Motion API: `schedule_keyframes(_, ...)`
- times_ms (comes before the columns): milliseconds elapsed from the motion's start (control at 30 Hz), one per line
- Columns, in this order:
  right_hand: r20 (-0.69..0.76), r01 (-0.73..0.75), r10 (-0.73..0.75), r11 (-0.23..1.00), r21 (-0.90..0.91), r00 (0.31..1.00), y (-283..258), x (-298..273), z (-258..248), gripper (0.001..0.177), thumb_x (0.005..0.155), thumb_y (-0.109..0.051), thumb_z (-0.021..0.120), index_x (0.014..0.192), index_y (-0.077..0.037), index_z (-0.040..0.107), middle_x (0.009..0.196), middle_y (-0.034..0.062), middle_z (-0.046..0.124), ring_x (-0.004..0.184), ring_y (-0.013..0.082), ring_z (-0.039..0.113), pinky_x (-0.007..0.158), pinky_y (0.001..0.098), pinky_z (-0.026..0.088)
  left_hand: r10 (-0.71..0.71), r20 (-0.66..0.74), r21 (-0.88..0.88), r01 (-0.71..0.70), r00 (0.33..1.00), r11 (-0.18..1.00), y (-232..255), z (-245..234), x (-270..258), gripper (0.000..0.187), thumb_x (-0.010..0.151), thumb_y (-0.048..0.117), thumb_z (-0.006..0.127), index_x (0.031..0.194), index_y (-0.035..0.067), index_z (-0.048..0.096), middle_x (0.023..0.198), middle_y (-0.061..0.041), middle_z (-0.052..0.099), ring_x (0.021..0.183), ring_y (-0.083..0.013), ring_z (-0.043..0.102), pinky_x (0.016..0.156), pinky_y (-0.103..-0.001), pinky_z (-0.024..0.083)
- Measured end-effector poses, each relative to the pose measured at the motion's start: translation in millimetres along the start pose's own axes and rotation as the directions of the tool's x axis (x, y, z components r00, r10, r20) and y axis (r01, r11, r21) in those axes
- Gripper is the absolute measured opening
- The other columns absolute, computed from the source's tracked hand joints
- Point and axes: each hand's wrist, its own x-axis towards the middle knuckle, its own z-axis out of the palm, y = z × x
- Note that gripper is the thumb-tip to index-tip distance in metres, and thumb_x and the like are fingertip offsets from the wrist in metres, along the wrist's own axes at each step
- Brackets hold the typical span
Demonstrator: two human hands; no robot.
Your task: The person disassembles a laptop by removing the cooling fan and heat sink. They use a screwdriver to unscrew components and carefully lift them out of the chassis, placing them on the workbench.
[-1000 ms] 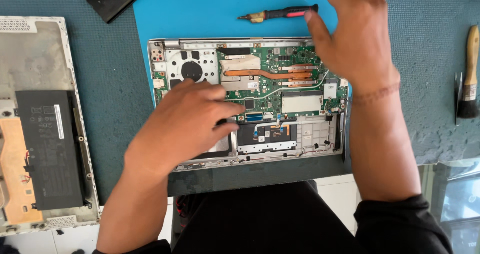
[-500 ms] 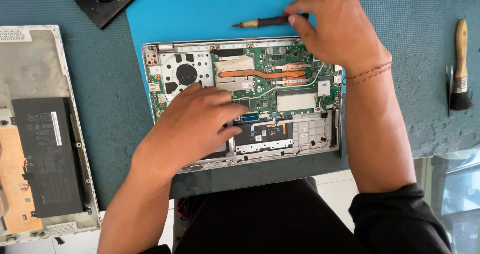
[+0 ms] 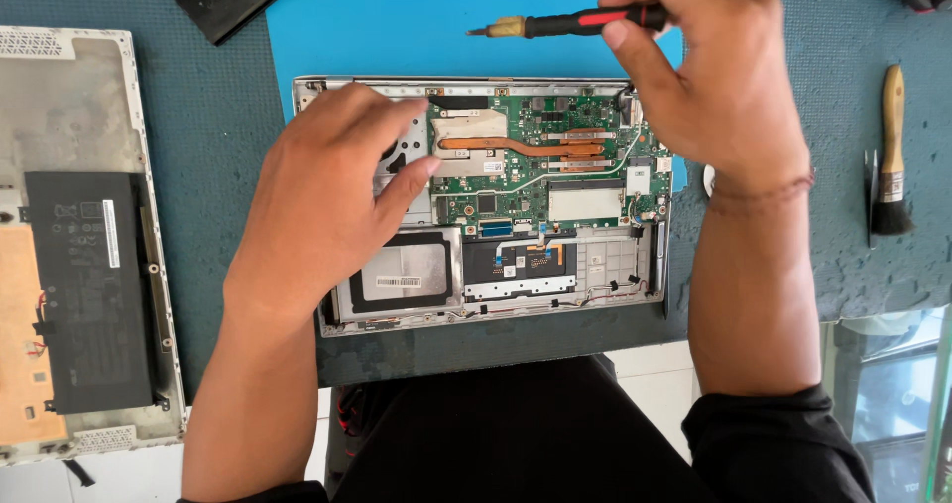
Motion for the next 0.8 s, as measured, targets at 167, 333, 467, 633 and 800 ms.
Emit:
schedule_keyframes(167,0.022,-0.093,0.092,0.993,0.067,0.996,-54,1,-24,0.011,0.104,0.0,0.066,0.112,0.007,0.069,0.102,0.0139,0.068,0.059,0.0147,0.04,0.055,0.0276,0.029,-0.084,-0.095,-0.271,0.056,0.992,0.961,8,5,1,0.051,0.101,0.032,0.047,0.139,-0.001,0.038,0.133,-0.019,0.05,0.116,-0.0326,0.051,0.09,-0.042,0.048)
schedule_keyframes(333,-0.033,-0.042,0.046,0.995,0.093,0.998,-75,1,-24,0.017,0.104,-0.007,0.061,0.107,0.008,0.068,0.094,0.0127,0.067,0.072,0.0196,0.051,0.064,0.0293,0.034,0.032,-0.069,-0.319,-0.053,0.997,0.946,6,4,2,0.026,0.099,0.017,0.05,0.117,-0.001,0.057,0.094,-0.011,0.06,0.087,-0.0286,0.054,0.072,-0.04,0.041)
schedule_keyframes(467,-0.154,-0.109,0.138,0.978,0.18,0.978,-83,-1,-10,0.021,0.102,-0.01,0.06,0.103,0.01,0.064,0.086,0.0122,0.064,0.06,0.0137,0.045,0.055,0.0244,0.032,0.102,-0.077,-0.333,-0.122,0.992,0.935,6,3,1,0.019,0.098,0.011,0.052,0.103,-0.001,0.066,0.078,-0.008,0.056,0.072,-0.0247,0.051,0.061,-0.036,0.038)
schedule_keyframes(633,-0.129,-0.118,0.161,0.949,0.293,0.978,-77,-6,17,0.022,0.095,-0.012,0.065,0.102,0.006,0.053,0.085,0.0127,0.061,0.072,0.0178,0.06,0.061,0.0238,0.047,0.102,0.018,-0.25,-0.094,0.995,0.964,2,6,1,0.02,0.097,0.011,0.054,0.079,0.003,0.057,0.067,-0.005,0.05,0.063,-0.0252,0.046,0.057,-0.038,0.035)
schedule_keyframes(800,-0.093,-0.155,0.198,0.927,0.342,0.976,-72,-11,31,0.024,0.091,-0.013,0.07,0.097,0.001,0.051,0.082,0.0084,0.063,0.073,0.0154,0.063,0.064,0.0225,0.05,0.081,0.121,-0.157,-0.061,0.989,0.986,-2,10,0,0.023,0.095,0.012,0.058,0.074,0.005,0.059,0.063,-0.004,0.049,0.061,-0.0258,0.045,0.054,-0.04,0.035)
